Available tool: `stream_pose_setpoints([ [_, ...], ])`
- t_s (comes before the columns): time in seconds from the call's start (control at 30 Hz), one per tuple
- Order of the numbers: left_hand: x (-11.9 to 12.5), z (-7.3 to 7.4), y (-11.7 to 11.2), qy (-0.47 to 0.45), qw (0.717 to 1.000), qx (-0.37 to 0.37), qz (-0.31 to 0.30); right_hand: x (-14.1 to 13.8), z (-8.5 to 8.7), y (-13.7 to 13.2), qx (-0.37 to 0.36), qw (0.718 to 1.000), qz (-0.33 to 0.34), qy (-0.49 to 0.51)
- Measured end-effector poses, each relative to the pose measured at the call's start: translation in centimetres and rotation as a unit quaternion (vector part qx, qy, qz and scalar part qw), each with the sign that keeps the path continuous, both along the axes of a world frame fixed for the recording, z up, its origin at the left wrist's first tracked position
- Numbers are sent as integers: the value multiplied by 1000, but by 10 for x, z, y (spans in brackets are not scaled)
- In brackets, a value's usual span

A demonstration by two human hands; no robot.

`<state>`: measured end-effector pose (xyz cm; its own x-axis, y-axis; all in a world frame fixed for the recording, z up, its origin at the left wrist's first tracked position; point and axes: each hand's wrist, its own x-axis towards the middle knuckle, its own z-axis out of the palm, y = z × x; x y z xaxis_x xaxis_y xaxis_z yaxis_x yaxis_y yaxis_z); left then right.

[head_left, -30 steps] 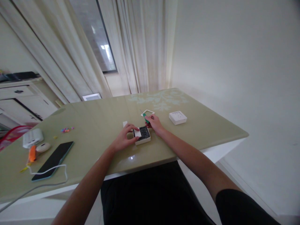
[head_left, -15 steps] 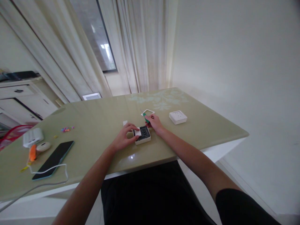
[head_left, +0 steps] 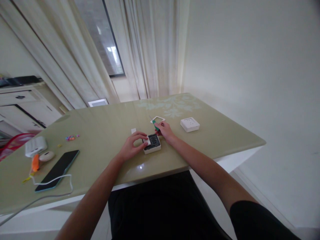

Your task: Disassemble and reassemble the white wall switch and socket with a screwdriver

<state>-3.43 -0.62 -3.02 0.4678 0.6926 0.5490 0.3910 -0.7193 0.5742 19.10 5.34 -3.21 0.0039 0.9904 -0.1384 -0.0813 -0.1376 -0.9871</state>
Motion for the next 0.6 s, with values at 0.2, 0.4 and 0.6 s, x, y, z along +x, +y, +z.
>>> stream_pose_setpoints([
  [0.2,-1,2,0,-18,1000,16,7,0,0,-1,5,1000,3,5],
  [0.4,-1,2,-2,-8,1000,1,-13,1,0,-2,5,1000,0,2],
  [0.6,0,1,-2,1,1000,-13,-13,0,1,-2,3,1000,-1,-3],
])
